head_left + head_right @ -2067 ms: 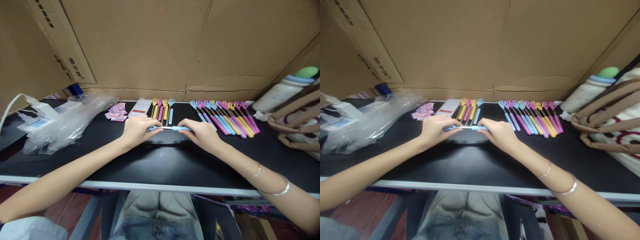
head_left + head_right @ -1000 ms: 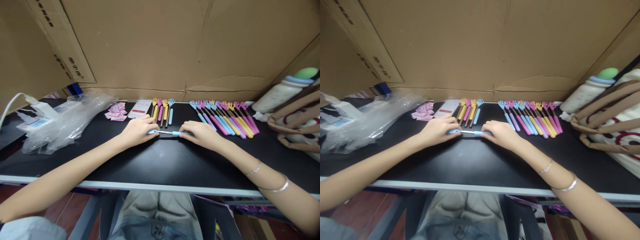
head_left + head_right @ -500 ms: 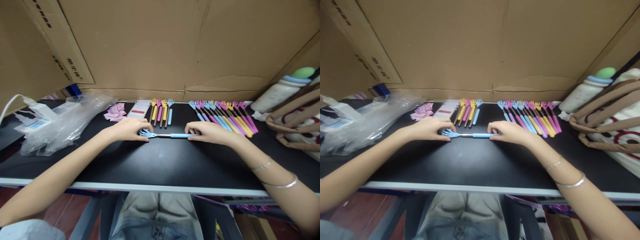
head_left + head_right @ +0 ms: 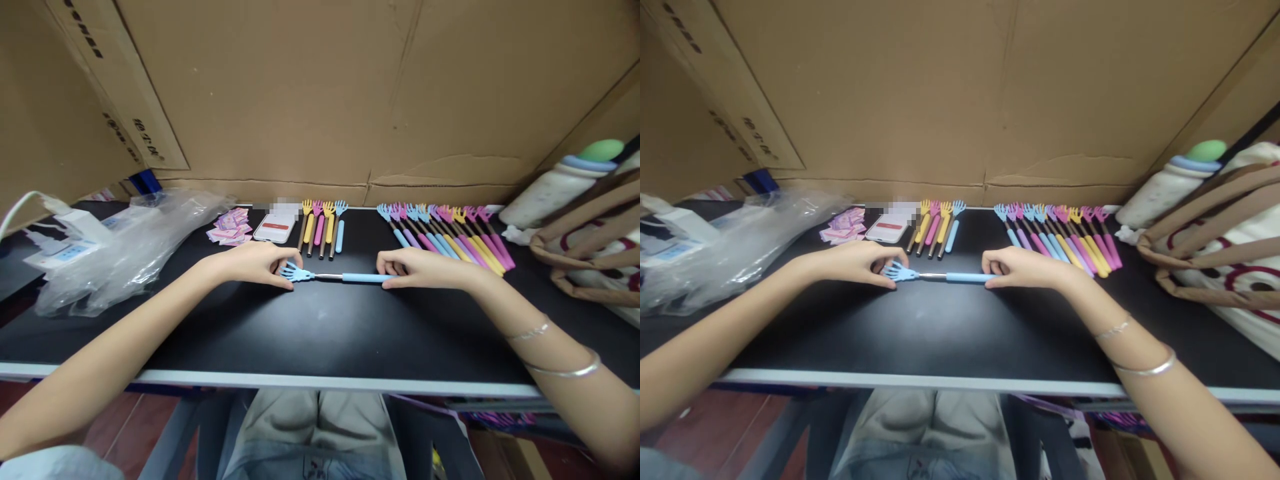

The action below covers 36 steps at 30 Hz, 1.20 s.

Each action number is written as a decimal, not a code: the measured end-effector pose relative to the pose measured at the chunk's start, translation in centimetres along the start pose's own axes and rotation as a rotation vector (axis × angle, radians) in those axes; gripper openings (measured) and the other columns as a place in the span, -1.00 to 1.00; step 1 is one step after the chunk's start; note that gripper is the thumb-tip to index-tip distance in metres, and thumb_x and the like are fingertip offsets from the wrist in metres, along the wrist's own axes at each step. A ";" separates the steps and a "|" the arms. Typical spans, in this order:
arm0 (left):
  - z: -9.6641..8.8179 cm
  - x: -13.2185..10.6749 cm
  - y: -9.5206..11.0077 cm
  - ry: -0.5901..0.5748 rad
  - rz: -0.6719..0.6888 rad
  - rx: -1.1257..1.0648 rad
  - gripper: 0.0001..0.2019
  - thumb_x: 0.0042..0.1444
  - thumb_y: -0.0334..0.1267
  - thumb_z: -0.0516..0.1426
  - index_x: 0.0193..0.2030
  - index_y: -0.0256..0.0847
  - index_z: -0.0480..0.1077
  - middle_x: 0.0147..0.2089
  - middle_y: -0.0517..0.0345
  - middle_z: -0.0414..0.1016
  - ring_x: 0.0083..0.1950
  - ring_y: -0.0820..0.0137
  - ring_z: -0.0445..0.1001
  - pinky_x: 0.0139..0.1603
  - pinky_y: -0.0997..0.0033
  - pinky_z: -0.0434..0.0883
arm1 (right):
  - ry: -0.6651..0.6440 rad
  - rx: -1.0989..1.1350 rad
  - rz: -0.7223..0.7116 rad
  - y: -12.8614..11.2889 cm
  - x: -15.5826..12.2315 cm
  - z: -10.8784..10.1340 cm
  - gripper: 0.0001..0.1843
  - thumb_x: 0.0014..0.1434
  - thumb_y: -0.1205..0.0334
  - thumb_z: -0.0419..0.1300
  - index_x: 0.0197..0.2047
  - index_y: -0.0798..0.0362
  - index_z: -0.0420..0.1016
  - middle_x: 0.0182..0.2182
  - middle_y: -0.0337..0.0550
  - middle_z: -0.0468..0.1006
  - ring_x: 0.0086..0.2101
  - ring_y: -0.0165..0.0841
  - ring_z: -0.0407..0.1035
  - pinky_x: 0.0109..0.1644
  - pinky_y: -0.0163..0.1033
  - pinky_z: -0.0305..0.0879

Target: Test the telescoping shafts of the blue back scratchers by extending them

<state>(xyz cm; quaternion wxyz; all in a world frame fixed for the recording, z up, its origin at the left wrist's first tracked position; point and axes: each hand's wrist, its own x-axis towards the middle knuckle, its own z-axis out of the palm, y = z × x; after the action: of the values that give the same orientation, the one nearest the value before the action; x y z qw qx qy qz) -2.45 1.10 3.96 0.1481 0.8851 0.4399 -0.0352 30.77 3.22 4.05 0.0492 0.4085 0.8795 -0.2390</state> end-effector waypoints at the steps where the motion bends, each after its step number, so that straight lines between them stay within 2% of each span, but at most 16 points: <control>1: 0.0 0.0 0.0 -0.002 -0.002 -0.004 -0.59 0.03 0.10 0.12 -0.04 -0.04 0.32 -0.44 0.31 0.39 -0.42 0.46 0.36 -0.47 0.54 0.06 | 0.002 0.003 -0.001 0.1 0.0 0.0 -0.69 0.09 -0.06 0.13 -0.29 0.02 0.33 -0.50 -0.30 0.25 -0.49 -0.47 0.11 -0.44 -0.33 -0.03; 36: 0.4 0.6 -0.6 -0.024 -0.016 -0.191 -0.57 -0.01 0.08 0.15 -0.07 -0.11 0.33 -0.46 0.33 0.28 -0.42 0.49 0.31 -0.44 0.57 0.12 | 0.033 0.002 -0.022 -0.2 -0.2 0.2 -0.71 0.08 -0.03 0.14 -0.32 0.03 0.30 -0.50 -0.29 0.28 -0.50 -0.47 0.13 -0.46 -0.34 -0.07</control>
<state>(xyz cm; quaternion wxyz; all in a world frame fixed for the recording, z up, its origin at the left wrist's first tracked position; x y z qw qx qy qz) -2.50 1.81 3.30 0.2367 0.8628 0.4467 -0.0052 30.73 2.89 4.01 0.0316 0.4026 0.8845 -0.2337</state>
